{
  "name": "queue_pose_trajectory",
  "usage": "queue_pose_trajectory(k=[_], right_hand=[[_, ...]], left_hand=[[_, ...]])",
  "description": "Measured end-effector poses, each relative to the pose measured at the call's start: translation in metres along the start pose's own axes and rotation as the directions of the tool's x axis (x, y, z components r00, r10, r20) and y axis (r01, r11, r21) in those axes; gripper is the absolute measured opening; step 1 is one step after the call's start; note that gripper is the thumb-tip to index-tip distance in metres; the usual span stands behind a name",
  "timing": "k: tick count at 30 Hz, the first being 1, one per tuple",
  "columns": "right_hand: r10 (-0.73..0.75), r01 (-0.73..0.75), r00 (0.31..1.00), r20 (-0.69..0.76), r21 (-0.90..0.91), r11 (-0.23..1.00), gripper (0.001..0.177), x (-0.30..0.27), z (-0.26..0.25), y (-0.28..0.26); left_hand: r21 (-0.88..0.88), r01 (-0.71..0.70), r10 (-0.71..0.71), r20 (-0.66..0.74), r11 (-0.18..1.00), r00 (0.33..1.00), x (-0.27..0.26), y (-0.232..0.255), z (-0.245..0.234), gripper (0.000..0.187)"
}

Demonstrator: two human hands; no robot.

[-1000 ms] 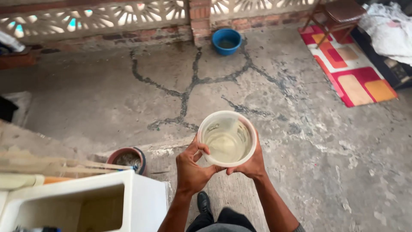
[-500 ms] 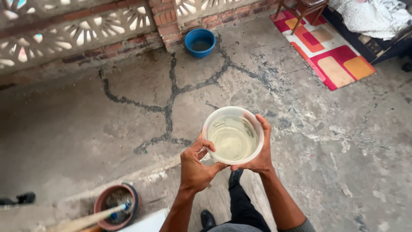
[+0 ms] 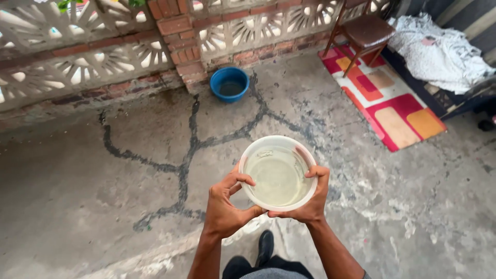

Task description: The person fills a plastic container with water from a utility sink faucet, carries it to a balcony ledge, and pours water by hand onto several potted plants and planter boxes. They return to the sink to refill the container and continue watering more flowers along the railing.

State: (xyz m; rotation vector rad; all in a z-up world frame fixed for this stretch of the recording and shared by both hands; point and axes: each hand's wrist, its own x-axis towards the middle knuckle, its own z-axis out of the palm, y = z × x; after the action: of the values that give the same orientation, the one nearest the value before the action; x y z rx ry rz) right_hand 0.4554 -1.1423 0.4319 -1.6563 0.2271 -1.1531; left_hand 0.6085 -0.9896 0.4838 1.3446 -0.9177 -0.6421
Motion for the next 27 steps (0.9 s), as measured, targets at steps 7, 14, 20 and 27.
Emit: queue_pose_trajectory(k=[7, 14, 20, 27], right_hand=[[-0.009, 0.012, 0.998, -0.059, 0.037, 0.999, 0.102, 0.094, -0.044, 0.059], [-0.029, 0.028, 0.993, -0.113, -0.013, 1.000, 0.103, 0.171, -0.074, 0.120], [-0.033, 0.009, 0.986, -0.165, -0.146, 0.989, 0.104, 0.233, -0.094, 0.183], [-0.023, -0.010, 0.975, -0.220, -0.146, 0.989, 0.102, 0.327, -0.109, 0.252]], left_hand=[[-0.017, -0.058, 0.059, 0.046, 0.998, 0.997, 0.123, -0.019, 0.031, 0.060], [-0.075, -0.098, 0.103, 0.059, 0.992, 0.993, 0.230, -0.053, 0.052, 0.087], [-0.155, -0.124, 0.140, 0.096, 0.980, 0.985, 0.325, -0.102, 0.062, 0.099], [-0.112, -0.154, 0.168, 0.128, 0.982, 0.977, 0.447, -0.134, 0.063, 0.107]])
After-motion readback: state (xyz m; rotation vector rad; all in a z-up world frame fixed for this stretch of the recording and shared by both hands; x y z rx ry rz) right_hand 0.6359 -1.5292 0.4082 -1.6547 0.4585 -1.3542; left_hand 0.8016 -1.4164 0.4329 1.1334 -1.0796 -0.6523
